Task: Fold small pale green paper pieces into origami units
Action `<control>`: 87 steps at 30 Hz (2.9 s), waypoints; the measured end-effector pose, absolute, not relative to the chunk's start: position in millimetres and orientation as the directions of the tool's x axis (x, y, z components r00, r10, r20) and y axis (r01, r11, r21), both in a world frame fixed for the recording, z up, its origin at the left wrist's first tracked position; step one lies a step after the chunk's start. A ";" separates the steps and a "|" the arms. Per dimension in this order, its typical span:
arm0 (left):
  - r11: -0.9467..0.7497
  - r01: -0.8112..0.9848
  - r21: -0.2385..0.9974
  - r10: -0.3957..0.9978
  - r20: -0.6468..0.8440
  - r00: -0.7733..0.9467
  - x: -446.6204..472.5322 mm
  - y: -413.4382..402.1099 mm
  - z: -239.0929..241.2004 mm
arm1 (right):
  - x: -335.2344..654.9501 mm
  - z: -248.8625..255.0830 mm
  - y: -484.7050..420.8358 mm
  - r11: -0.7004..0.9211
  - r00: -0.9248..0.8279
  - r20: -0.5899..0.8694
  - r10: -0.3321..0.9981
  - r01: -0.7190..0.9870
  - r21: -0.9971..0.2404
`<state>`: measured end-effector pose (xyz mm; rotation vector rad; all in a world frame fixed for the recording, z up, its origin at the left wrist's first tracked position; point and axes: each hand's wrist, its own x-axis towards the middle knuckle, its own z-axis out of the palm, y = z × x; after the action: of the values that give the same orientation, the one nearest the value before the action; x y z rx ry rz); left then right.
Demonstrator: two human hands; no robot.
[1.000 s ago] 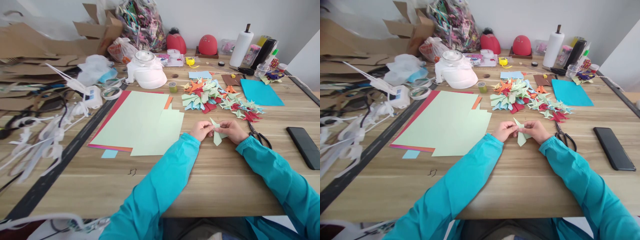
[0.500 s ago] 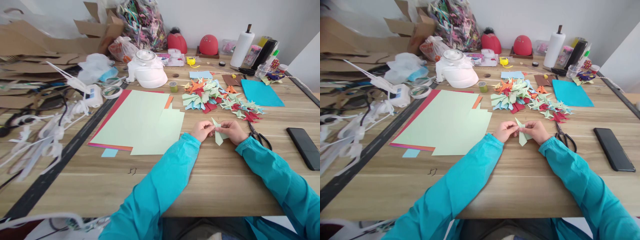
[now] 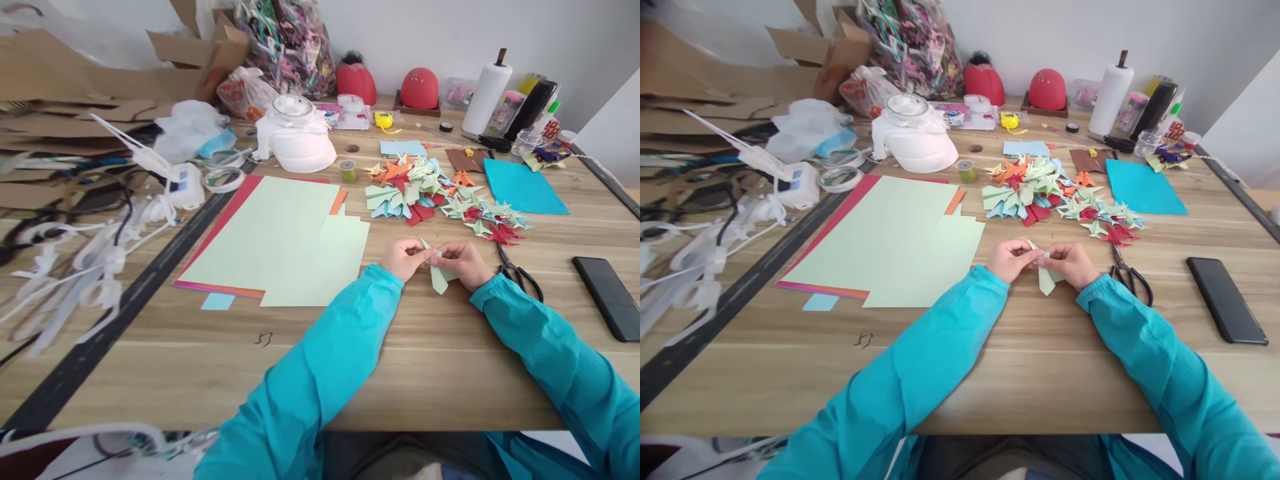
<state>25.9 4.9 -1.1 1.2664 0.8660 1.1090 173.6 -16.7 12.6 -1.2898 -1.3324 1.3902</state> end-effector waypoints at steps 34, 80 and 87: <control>0.030 -0.292 0.956 0.914 0.092 0.395 20.5 8.9 -0.9 | 178.7 12.0 -14.8 -0.204 -0.227 -0.196 0.954 -0.011 -0.979; -0.018 -0.267 0.964 0.956 0.095 0.277 24.3 9.3 -5.0 | 176.6 14.1 -15.3 -0.218 -0.205 -0.207 0.957 -0.030 -0.976; 0.074 -0.342 0.937 0.973 0.008 0.232 23.7 11.0 -5.1 | 178.7 9.4 -14.3 -0.209 -0.192 -0.207 0.959 0.008 -0.978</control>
<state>23.7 11.0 -5.1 1.0243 0.7983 1.1635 178.7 -14.3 9.4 -1.2568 -1.2347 1.5169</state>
